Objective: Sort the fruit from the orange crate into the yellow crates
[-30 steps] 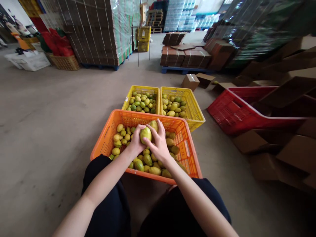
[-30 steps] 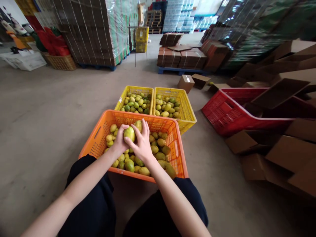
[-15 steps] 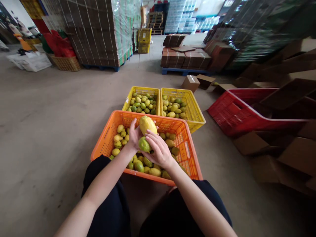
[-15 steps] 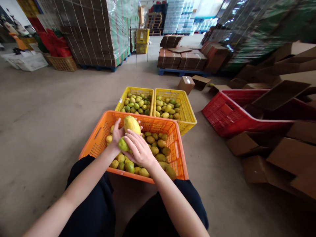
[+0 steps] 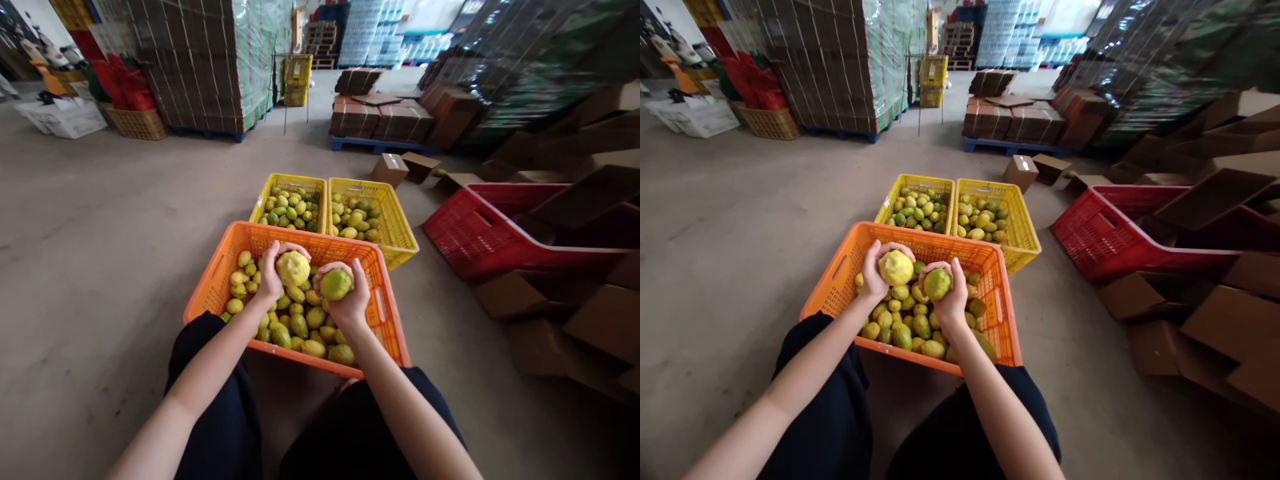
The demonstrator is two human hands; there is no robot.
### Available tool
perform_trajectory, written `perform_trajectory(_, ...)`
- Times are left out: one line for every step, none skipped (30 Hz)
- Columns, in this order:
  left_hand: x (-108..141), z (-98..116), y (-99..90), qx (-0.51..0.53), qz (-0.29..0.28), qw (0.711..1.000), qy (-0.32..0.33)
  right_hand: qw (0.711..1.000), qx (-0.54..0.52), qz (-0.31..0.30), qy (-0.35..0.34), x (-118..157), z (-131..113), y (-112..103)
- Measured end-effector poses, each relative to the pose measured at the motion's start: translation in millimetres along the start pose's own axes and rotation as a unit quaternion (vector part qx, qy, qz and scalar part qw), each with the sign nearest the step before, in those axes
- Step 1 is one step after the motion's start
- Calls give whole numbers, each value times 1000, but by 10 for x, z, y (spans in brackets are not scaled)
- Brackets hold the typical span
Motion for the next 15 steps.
perform_trajectory(18, -4, 17, -13, -18, 1000, 12, 1000, 10, 15, -9, 0, -19, -24)
perform_trajectory(36, -6, 32, -26, -36, 999, 23, 999, 29, 31, -34, 9, -58, -47)
perform_trajectory(54, -3, 46, -39, -53, 997, 35, 995, 53, 44, -68, 27, -111, -63)
perform_trajectory(70, 4, 59, -53, -67, 995, 46, 990, 84, 51, -103, 52, -166, -66)
perform_trajectory(85, 16, 72, -68, -81, 993, 56, 982, 119, 50, -135, 80, -215, -56)
perform_trajectory(98, 32, 86, -83, -93, 990, 67, 974, 152, 43, -161, 110, -253, -39)
perform_trajectory(108, 51, 100, -96, -104, 987, 76, 967, 180, 33, -180, 138, -281, -18)
perform_trajectory(117, 71, 114, -105, -115, 984, 86, 960, 201, 20, -195, 165, -301, 3)
perform_trajectory(124, 91, 126, -111, -122, 982, 94, 954, 217, 10, -208, 190, -319, 21)
perform_trajectory(128, 108, 132, -115, -126, 980, 101, 948, 229, 2, -221, 215, -337, 34)
perform_trajectory(131, 122, 135, -117, -127, 979, 106, 943, 238, -2, -233, 237, -353, 44)
perform_trajectory(134, 131, 135, -117, -127, 979, 109, 938, 246, -4, -243, 255, -367, 51)
perform_trajectory(137, 135, 135, -117, -125, 979, 109, 934, 253, -4, -251, 269, -378, 57)
perform_trajectory(140, 134, 135, -116, -124, 980, 107, 931, 259, -3, -257, 281, -388, 61)
perform_trajectory(141, 128, 135, -115, -121, 981, 103, 929, 263, -2, -260, 288, -393, 64)
Point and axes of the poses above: each hand's wrist, its own x-axis away from the middle knuckle, its own y-axis out of the palm, z = x × y, the point moved 7 cm from there along -x, towards the middle knuckle, and after that the axes turned 10 degrees about y, right-handed, at the moved point
